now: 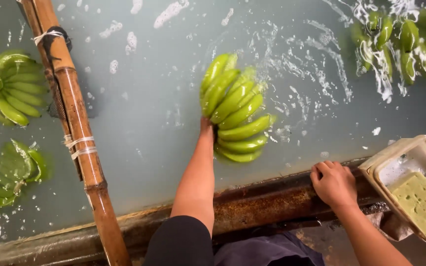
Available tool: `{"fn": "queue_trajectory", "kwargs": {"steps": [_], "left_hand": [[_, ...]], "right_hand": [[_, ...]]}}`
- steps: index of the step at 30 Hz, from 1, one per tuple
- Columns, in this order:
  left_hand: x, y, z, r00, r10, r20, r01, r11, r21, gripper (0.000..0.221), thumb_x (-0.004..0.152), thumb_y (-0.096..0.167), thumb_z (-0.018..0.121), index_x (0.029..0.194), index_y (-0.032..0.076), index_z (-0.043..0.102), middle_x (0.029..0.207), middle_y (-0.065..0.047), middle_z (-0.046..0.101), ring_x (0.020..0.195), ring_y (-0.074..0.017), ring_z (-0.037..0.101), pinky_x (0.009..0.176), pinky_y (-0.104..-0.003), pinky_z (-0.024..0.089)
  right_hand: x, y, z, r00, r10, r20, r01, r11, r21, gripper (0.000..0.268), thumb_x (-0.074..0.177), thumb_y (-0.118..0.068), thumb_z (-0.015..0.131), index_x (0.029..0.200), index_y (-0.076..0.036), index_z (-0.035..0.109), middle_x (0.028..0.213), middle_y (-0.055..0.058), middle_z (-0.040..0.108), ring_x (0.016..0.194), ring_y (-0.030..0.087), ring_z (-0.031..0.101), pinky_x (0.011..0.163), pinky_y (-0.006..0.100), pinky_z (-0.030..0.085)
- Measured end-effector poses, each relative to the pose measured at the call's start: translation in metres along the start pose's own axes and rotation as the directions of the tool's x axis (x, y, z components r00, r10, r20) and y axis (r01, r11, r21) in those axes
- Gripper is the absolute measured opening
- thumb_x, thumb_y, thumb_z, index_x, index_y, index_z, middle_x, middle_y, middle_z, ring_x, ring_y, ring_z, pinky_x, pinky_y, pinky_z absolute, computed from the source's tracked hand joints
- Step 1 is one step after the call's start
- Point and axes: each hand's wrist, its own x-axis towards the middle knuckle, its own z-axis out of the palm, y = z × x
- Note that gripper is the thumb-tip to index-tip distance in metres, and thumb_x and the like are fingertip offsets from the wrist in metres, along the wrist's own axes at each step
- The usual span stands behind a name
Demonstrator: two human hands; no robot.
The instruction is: Cleaning and trimming bunches of green bananas in a water tank using a knife and sponge.
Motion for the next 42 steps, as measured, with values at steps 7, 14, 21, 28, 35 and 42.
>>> {"fn": "queue_trajectory", "kwargs": {"steps": [7, 14, 21, 28, 35, 42], "left_hand": [[-0.005, -0.009, -0.014, 0.996, -0.008, 0.094, 0.041, 0.935, -0.352, 0.088, 0.094, 0.074, 0.032, 0.139, 0.003, 0.058, 0.139, -0.018, 0.062, 0.129, -0.0355, 0.056, 0.108, -0.052, 0.045], [-0.032, -0.033, -0.015, 0.980, 0.004, 0.199, 0.128, 0.751, -0.648, 0.080, 0.096, 0.068, 0.034, 0.146, 0.008, 0.052, 0.145, -0.015, 0.057, 0.134, -0.0360, 0.053, 0.111, -0.055, 0.043], [-0.074, -0.034, -0.011, 0.954, 0.070, 0.292, 0.224, 0.480, -0.848, 0.074, 0.098, 0.062, 0.037, 0.152, 0.013, 0.046, 0.151, -0.011, 0.053, 0.139, -0.0365, 0.049, 0.113, -0.057, 0.041], [-0.026, -0.050, -0.020, 0.946, 0.156, 0.285, 0.167, 0.517, -0.840, 0.084, 0.097, 0.074, 0.031, 0.156, 0.014, 0.040, 0.155, -0.008, 0.048, 0.142, -0.0343, 0.042, 0.115, -0.056, 0.033], [-0.018, -0.017, -0.020, 0.982, 0.056, 0.181, 0.133, 0.474, -0.870, 0.065, 0.098, 0.047, 0.059, 0.149, 0.010, 0.046, 0.144, -0.012, 0.057, 0.127, -0.0356, 0.059, 0.105, -0.055, 0.051], [-0.026, -0.012, -0.032, 1.000, 0.030, -0.001, -0.021, 0.679, -0.734, 0.047, 0.095, 0.022, 0.069, 0.136, 0.011, 0.052, 0.123, -0.010, 0.064, 0.107, -0.0328, 0.066, 0.085, -0.055, 0.060]], "right_hand": [[0.003, 0.000, -0.002, 0.999, -0.003, 0.034, 0.004, 1.000, -0.020, 0.020, 0.094, -0.030, 0.063, 0.090, -0.015, 0.075, 0.093, 0.001, 0.071, 0.098, 0.026, 0.066, 0.091, 0.042, 0.052], [0.001, 0.002, 0.000, 0.999, 0.002, 0.044, 0.000, 0.999, -0.049, 0.023, 0.097, -0.032, 0.061, 0.089, -0.014, 0.074, 0.096, 0.002, 0.072, 0.101, 0.026, 0.066, 0.094, 0.043, 0.052], [-0.004, 0.005, 0.003, 0.998, -0.003, 0.063, 0.006, 0.999, -0.053, 0.025, 0.098, -0.032, 0.060, 0.088, -0.013, 0.073, 0.095, 0.003, 0.072, 0.100, 0.028, 0.065, 0.093, 0.044, 0.052], [-0.002, 0.005, 0.003, 1.000, -0.006, 0.023, 0.007, 0.999, -0.051, 0.024, 0.099, -0.032, 0.060, 0.090, -0.014, 0.073, 0.094, 0.002, 0.072, 0.099, 0.028, 0.065, 0.092, 0.045, 0.052], [-0.003, 0.009, 0.008, 1.000, -0.012, 0.001, 0.012, 1.000, -0.021, 0.023, 0.098, -0.032, 0.060, 0.094, -0.015, 0.075, 0.097, 0.003, 0.073, 0.100, 0.029, 0.066, 0.091, 0.045, 0.053], [-0.007, 0.009, 0.006, 0.999, -0.039, -0.035, 0.039, 0.999, 0.004, 0.022, 0.098, -0.032, 0.062, 0.094, -0.014, 0.075, 0.098, 0.004, 0.073, 0.100, 0.030, 0.066, 0.091, 0.046, 0.052]]}}
